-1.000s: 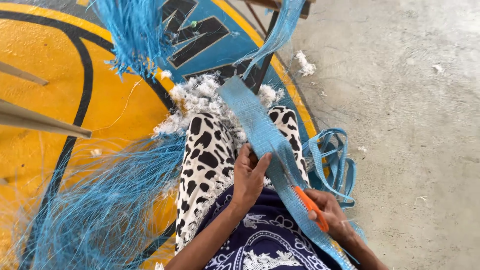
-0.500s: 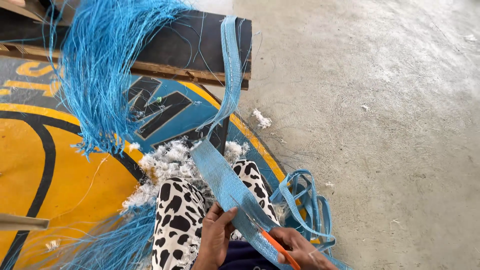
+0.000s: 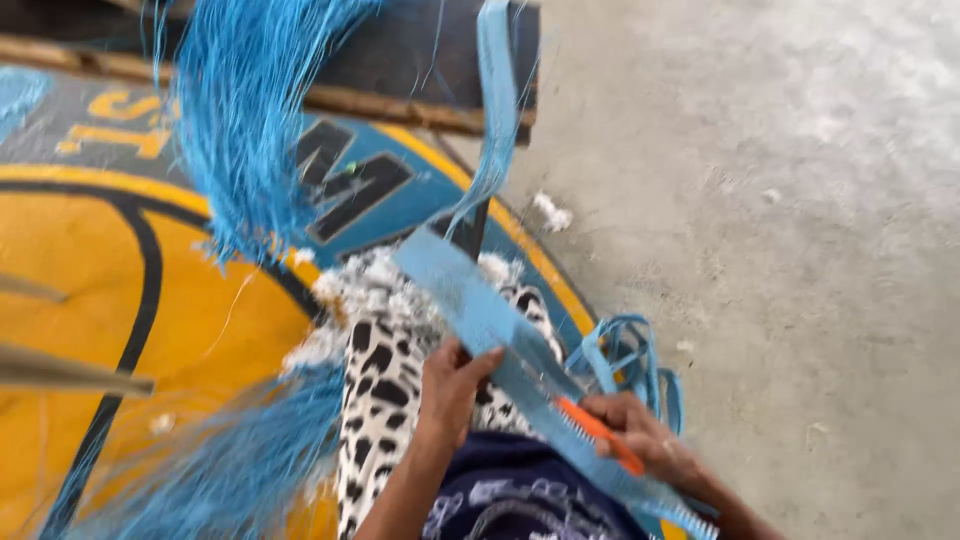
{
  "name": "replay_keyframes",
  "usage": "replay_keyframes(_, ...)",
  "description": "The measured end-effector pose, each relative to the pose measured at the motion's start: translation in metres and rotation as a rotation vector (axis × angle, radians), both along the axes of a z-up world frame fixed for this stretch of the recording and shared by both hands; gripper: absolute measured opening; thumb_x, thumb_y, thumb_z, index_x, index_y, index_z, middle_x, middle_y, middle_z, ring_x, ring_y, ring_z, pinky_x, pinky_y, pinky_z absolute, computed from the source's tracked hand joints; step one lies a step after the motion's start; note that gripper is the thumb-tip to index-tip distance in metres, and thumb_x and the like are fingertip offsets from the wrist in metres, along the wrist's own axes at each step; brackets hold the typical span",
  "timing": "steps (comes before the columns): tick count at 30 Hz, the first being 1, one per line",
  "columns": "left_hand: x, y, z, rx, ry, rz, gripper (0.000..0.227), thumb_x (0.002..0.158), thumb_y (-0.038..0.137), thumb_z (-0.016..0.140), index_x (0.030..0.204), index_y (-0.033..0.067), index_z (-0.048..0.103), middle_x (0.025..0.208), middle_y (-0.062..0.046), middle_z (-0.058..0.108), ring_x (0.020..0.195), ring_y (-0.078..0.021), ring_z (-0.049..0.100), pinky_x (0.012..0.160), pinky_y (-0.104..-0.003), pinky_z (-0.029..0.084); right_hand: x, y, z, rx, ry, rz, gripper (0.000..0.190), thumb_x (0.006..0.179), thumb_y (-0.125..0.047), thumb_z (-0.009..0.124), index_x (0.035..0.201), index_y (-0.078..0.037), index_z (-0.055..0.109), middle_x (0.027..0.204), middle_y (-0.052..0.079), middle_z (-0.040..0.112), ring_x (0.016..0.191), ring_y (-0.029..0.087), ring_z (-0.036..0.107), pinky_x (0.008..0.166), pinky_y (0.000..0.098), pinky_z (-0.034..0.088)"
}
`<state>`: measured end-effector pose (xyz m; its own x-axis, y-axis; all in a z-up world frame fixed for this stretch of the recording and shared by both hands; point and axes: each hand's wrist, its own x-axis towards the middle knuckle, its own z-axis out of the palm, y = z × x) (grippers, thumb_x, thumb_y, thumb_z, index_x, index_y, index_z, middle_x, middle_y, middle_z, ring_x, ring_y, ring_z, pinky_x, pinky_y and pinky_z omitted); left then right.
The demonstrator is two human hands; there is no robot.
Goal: Cutting blue plastic mesh strips with scissors.
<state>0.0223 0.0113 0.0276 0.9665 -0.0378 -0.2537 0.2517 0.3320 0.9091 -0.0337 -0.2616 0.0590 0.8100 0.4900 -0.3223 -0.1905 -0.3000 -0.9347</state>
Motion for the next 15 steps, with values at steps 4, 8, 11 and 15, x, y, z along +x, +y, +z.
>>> replay_keyframes(4, -0.009, 0.004, 0.032, -0.259, -0.103, 0.026, 0.016, 0.087, 0.005, 0.072, 0.103, 0.0006, 0.07, 0.095, -0.007, 0.077, 0.082, -0.0091, 0.072, 0.076, -0.025, 0.06, 0.001, 0.019, 0.026, -0.031, 0.015, -0.005, 0.094, 0.053, -0.089, 0.071, 0.084, 0.0, 0.069, 0.064, 0.002, 0.05, 0.055, 0.015, 0.044, 0.047, 0.0339, 0.028)
replay_keyframes(8, -0.009, 0.009, 0.047, -0.233, -0.123, -0.009, 0.015, 0.087, 0.002, 0.072, 0.102, 0.0021, 0.07, 0.091, -0.008, 0.077, 0.075, -0.0108, 0.071, 0.072, -0.027, 0.061, 0.008, 0.004, 0.002, -0.101, -0.227, 0.042, 0.101, 0.059, -0.101, 0.054, 0.093, -0.006, 0.068, 0.068, -0.004, 0.05, 0.06, 0.01, 0.047, 0.054, 0.0293, 0.033)
replay_keyframes(11, -0.013, 0.01, 0.043, -0.235, -0.134, 0.007, 0.015, 0.088, 0.002, 0.072, 0.102, 0.0022, 0.071, 0.09, -0.008, 0.077, 0.074, -0.01, 0.069, 0.071, -0.026, 0.059, 0.005, 0.003, 0.0, -0.143, -0.182, -0.009, 0.1, 0.054, -0.099, 0.057, 0.081, -0.004, 0.068, 0.064, -0.004, 0.044, 0.055, 0.011, 0.04, 0.052, 0.0311, 0.027)
replay_keyframes(15, -0.014, 0.012, 0.046, -0.17, -0.164, 0.033, 0.014, 0.087, 0.003, 0.075, 0.101, 0.0019, 0.071, 0.088, -0.006, 0.076, 0.073, -0.0071, 0.068, 0.071, -0.024, 0.059, 0.007, -0.007, -0.017, -0.13, -0.121, -0.056, 0.092, 0.05, -0.093, 0.069, 0.071, -0.003, 0.064, 0.06, -0.003, 0.041, 0.052, 0.012, 0.034, 0.049, 0.0331, 0.023)
